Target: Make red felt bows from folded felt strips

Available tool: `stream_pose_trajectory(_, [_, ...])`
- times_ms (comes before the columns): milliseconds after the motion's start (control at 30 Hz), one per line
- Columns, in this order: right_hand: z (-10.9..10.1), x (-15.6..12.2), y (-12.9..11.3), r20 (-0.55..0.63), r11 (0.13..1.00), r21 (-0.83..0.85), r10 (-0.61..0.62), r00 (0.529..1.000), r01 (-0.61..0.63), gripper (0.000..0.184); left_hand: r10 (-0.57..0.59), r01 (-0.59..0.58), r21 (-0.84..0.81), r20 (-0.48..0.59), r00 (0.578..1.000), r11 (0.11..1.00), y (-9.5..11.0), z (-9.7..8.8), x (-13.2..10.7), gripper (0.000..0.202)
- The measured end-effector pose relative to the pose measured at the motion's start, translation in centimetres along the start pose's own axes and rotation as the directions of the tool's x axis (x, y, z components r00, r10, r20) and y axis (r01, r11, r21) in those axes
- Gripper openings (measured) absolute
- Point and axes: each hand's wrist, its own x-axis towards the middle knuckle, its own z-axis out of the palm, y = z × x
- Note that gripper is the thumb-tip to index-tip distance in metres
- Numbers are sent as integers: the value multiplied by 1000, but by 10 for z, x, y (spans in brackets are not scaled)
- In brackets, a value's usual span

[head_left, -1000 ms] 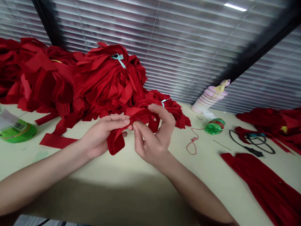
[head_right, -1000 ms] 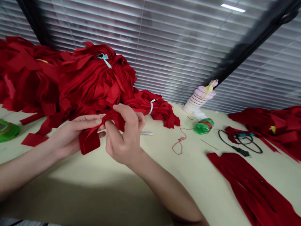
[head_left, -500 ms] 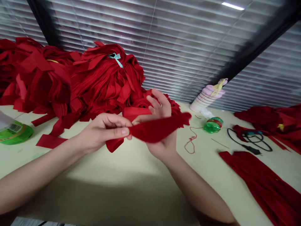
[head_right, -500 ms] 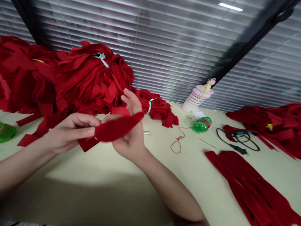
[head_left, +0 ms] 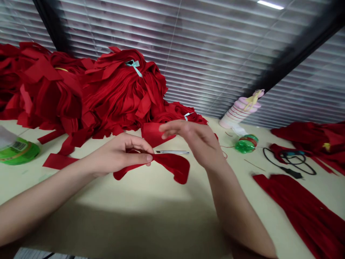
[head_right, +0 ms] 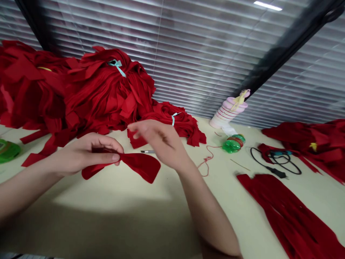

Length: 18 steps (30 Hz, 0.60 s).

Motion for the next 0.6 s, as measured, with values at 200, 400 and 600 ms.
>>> stream_pose_trajectory(200, [11,-4,-11,360,893,-416,-13,933,173,14,-107,107,-40,-7,994,993,-5,-5,5,12])
stream_pose_trajectory(400, [27,-7,-6,308,779,-606,42,950,162,6,-81,81,5,15,997,997,-12,-4,9,13])
stream_pose_trajectory(600, [24,-1,12,286,784,-617,143,947,68,9,232,-138,482,-141,962,865,-5,-2,-6,17])
